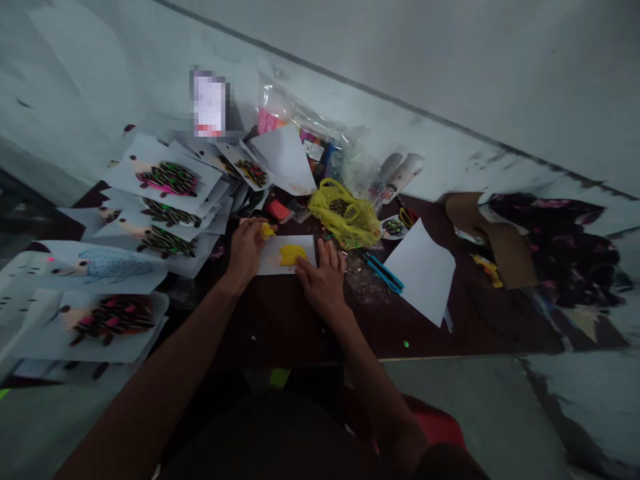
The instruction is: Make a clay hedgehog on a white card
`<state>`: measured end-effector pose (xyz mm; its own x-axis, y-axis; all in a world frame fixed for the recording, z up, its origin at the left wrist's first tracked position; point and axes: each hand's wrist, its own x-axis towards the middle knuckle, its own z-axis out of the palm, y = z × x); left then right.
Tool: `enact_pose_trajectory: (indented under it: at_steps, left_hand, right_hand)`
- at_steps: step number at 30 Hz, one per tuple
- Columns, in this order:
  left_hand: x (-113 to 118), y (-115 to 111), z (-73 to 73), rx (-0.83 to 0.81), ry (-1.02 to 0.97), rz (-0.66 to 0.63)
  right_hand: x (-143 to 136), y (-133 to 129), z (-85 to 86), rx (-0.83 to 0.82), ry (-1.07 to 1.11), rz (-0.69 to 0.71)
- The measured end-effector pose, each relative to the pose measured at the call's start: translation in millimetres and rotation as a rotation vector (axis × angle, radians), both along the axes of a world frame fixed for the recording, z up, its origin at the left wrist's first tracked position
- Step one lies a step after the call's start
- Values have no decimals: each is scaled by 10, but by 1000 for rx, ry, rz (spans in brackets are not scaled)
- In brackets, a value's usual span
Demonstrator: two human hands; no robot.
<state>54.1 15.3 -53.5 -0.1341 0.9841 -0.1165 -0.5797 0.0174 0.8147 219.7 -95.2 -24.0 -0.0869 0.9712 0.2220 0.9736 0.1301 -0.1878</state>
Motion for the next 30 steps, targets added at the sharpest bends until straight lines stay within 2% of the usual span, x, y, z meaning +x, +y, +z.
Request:
enact_pose_trajectory:
  at_steps: [4,13,22,30]
  left_hand:
    - [14,-12,45,30,-35,46]
    - [14,-21,68,38,-20,36]
    - [43,-58,120,-15,-29,66]
    - [57,-38,80,-20,-15,59]
  right_hand:
    - [-15,-12,43,-21,-17,7]
    - [-27,-54,96,-95,-21,26]
    - [-167,107,87,-61,-30,81]
    - [-213,41,153,-79,-40,77]
